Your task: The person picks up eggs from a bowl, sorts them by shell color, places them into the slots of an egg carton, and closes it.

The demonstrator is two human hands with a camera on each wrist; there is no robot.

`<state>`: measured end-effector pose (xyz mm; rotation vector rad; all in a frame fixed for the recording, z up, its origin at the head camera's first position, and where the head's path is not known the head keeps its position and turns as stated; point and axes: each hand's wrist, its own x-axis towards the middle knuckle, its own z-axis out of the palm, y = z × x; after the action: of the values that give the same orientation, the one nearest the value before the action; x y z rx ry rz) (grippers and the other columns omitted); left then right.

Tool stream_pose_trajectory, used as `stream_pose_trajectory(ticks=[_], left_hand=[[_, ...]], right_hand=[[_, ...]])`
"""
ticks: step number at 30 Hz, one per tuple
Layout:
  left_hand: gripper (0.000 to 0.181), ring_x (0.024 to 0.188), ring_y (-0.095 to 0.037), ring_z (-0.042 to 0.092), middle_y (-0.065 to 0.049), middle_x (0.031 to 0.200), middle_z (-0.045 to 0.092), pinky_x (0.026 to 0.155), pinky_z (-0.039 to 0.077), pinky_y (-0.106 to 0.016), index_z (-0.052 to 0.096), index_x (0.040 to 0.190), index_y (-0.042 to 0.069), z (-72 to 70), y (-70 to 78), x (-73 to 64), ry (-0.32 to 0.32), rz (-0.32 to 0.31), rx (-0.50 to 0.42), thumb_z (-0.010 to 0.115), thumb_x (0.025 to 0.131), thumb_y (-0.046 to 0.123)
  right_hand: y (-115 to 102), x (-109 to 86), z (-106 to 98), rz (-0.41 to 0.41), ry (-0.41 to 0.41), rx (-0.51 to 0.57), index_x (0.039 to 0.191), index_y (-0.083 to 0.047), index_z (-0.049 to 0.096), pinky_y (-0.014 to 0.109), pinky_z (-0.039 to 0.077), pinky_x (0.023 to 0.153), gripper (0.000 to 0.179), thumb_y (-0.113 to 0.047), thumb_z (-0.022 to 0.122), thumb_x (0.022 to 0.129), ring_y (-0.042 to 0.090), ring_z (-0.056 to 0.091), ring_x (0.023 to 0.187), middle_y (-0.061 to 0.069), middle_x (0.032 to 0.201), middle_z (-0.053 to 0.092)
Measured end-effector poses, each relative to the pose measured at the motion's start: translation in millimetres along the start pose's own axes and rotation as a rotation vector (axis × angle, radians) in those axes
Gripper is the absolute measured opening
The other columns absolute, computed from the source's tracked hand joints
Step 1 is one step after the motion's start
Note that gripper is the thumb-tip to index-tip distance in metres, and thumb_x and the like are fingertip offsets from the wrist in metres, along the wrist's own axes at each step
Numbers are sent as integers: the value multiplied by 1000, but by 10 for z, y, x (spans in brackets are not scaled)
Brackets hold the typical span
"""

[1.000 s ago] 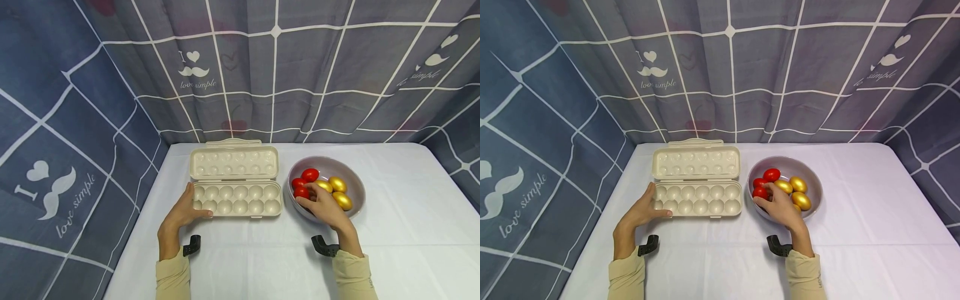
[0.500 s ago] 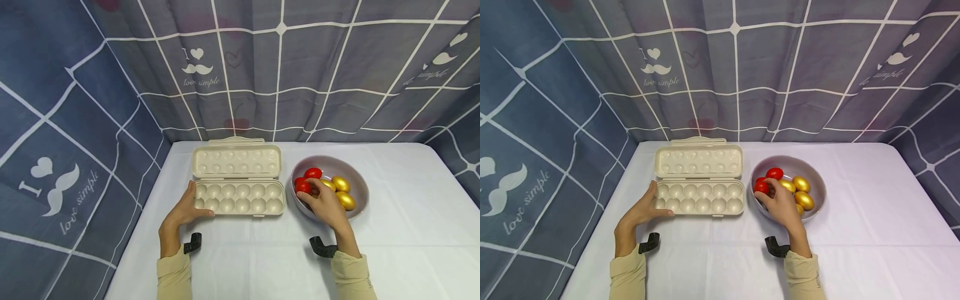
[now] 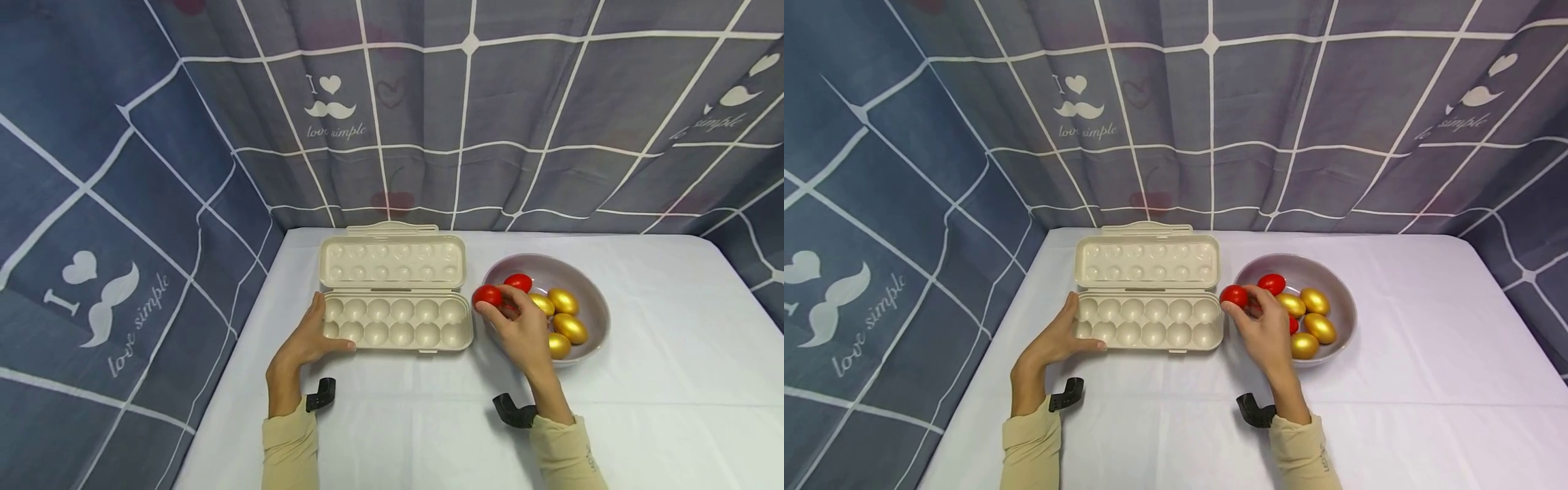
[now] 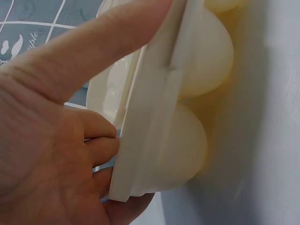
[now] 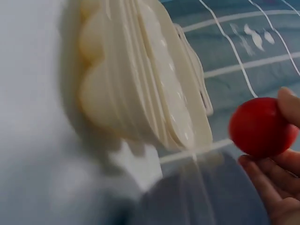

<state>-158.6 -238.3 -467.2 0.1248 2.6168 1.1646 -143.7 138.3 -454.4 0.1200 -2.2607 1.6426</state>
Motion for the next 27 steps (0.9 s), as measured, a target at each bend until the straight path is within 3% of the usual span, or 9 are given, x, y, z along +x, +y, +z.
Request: stream_pose_trajectory(ticks=[6, 9, 18, 27], left_hand=[[133, 147, -37, -10, -24, 160, -14, 116, 4, -54, -11, 154, -3, -8, 17, -2, 8, -10, -1, 88, 72, 29], [132, 147, -37, -10, -24, 160, -14, 117, 4, -54, -11, 153, -4, -17, 25, -3, 10, -15, 4, 88, 72, 30], [132, 147, -40, -11, -27, 159, -14, 116, 2, -55, -11, 152, -7, -46, 20, -14, 4, -12, 7, 88, 72, 28], [131, 147, -39, -10, -27, 160, -14, 117, 2, -53, -9, 152, -9, -7, 17, 1, -9, -22, 29, 87, 73, 31]], right_hand=[[-315, -96, 244, -137, -32, 124, 109, 14, 64, 22, 52, 84, 38, 9, 80, 75, 36, 67, 91, 24, 103, 66], [-472, -153, 358, -168, -60, 166, 109, 16, 64, 25, 53, 84, 38, 13, 78, 74, 39, 66, 91, 25, 103, 67], [-487, -330, 765, -173, -97, 244, 111, 20, 61, 44, 55, 81, 40, 14, 77, 76, 44, 66, 93, 32, 106, 64], [-494, -481, 982, -68, -100, 280, 111, 19, 61, 46, 54, 84, 37, 14, 76, 77, 43, 64, 98, 30, 105, 64]])
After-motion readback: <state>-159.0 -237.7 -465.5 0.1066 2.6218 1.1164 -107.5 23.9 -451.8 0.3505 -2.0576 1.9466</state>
